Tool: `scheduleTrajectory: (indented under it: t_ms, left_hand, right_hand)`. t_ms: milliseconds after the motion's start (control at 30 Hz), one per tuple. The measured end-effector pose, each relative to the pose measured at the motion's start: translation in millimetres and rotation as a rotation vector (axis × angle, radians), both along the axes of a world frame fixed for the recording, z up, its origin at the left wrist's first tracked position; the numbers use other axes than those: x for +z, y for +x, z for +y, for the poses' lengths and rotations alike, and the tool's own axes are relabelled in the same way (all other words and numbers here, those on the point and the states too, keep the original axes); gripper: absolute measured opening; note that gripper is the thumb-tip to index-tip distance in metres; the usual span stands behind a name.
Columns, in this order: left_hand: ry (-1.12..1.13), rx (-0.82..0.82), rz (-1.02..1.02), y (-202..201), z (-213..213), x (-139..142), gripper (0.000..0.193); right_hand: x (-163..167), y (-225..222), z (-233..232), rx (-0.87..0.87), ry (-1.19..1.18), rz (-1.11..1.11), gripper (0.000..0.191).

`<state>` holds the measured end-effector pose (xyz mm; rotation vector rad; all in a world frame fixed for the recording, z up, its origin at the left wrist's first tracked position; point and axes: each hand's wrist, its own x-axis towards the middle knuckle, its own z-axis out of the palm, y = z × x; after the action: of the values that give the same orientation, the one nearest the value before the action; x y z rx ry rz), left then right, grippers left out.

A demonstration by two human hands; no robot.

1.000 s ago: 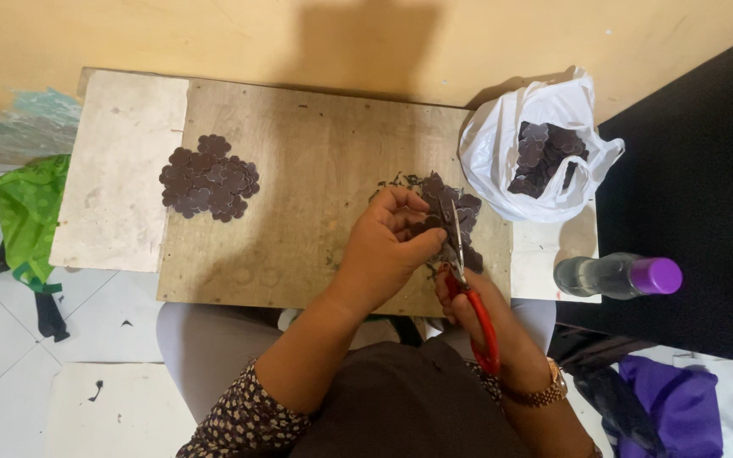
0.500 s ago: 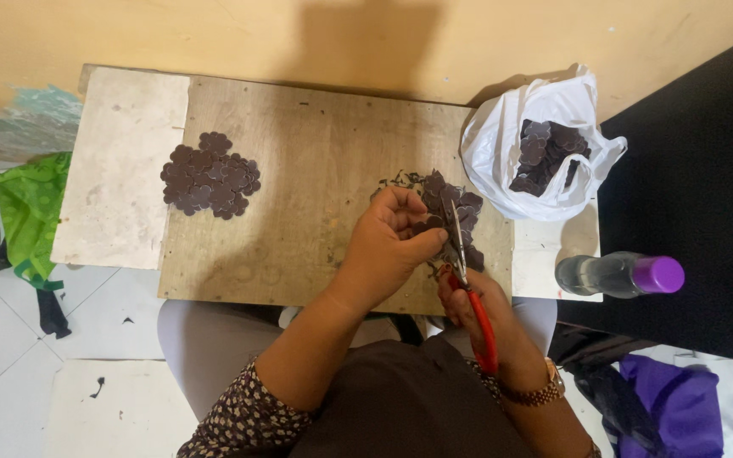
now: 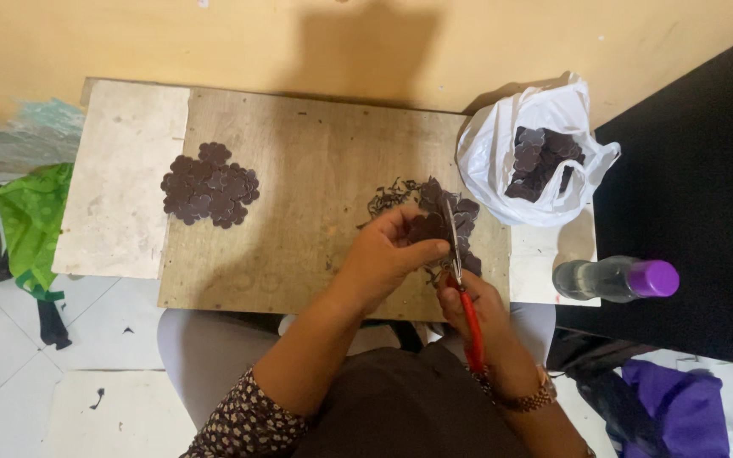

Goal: The person uses red-handled scissors to cut dark brown material into flower-like shapes on a wooden board. They trim the edges of each piece and place the finished shapes into a white plastic bag.

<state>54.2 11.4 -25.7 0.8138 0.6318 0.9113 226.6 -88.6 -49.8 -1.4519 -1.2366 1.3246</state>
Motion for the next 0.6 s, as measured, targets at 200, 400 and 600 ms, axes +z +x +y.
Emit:
scheduleTrajectory:
  t_ms: [200, 400, 600]
  left_hand:
    - [-0.02, 0.067, 0.019, 9, -4, -9, 0.012]
    - [0.046, 0.123, 0.056, 9, -6, -6, 0.012]
    - [0.012, 0.16, 0.029, 14, -11, 3, 0.011]
  right_hand:
    - [4, -5, -1, -0.041, 0.052, -0.135, 0.052]
    - [12, -7, -2, 0.089, 0.053, 0.117, 0.05]
    - [20, -8, -3, 0.076, 0.067, 0.146, 0.048]
